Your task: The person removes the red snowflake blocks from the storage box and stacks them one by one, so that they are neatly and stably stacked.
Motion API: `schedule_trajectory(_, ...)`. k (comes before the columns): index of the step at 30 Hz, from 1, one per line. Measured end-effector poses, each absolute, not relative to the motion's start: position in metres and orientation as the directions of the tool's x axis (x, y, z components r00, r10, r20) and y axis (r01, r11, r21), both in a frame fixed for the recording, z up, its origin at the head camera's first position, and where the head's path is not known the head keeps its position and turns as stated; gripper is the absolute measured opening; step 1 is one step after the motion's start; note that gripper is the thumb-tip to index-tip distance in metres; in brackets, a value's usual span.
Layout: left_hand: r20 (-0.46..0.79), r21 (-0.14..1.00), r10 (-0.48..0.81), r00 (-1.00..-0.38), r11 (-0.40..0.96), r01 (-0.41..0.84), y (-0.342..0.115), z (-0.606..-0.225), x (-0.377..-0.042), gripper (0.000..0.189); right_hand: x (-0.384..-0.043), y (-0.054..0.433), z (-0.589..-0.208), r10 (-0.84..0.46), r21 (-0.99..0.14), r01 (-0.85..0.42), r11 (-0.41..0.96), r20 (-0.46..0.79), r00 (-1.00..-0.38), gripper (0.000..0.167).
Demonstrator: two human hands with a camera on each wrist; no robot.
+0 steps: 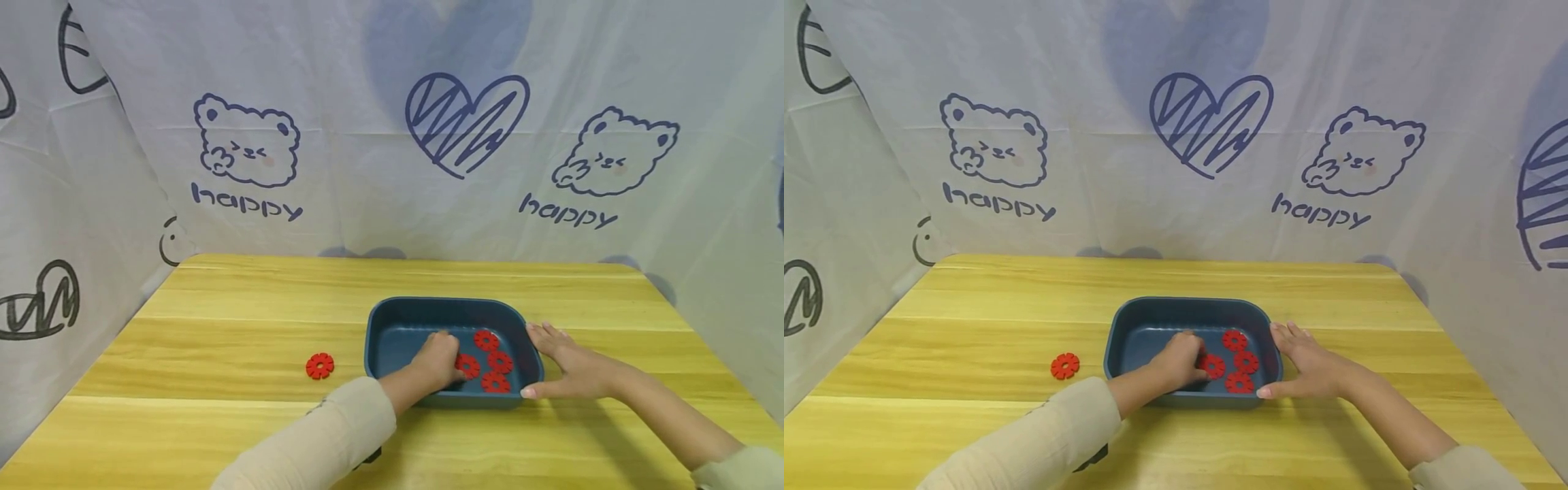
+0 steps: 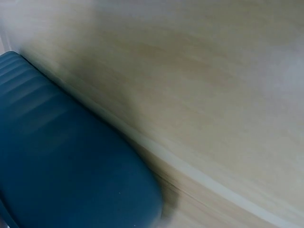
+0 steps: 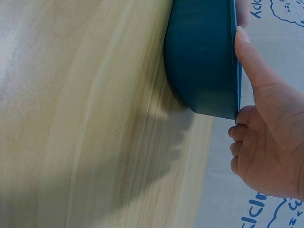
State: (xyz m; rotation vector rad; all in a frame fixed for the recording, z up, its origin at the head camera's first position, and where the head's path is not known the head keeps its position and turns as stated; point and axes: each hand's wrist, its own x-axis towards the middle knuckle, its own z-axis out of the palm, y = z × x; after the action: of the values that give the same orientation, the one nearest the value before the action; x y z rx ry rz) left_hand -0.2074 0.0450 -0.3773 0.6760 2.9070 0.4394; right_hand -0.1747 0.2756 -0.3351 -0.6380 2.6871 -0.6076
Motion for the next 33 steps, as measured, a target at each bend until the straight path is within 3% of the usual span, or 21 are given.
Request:
schedule_trajectory(12, -0.029, 0.242, 0.516, -0.856, 0.835, 0.495, 0.041, -0.375, -0.213, 0.025, -0.175, 0.276, -0.333, -0.479, -0.457, -0.352, 0.816, -0.195, -0.856, 0.106)
schedule_trajectory(21, -0.081, 0.359, 0.515, -0.853, 0.814, 0.457, 0.036, -0.379, -0.217, 0.040, -0.174, 0.276, -0.334, -0.478, -0.466, -0.345, 0.815, -0.203, -0.854, 0.106)
schedule_trajectory(33, 0.011, 0.429, 0.537, -0.843, 0.759, 0.489, 0.017, -0.370, -0.223, 0.024, -0.174, 0.274, -0.335, -0.480, -0.467, -0.347, 0.813, -0.200, -0.854, 0.106)
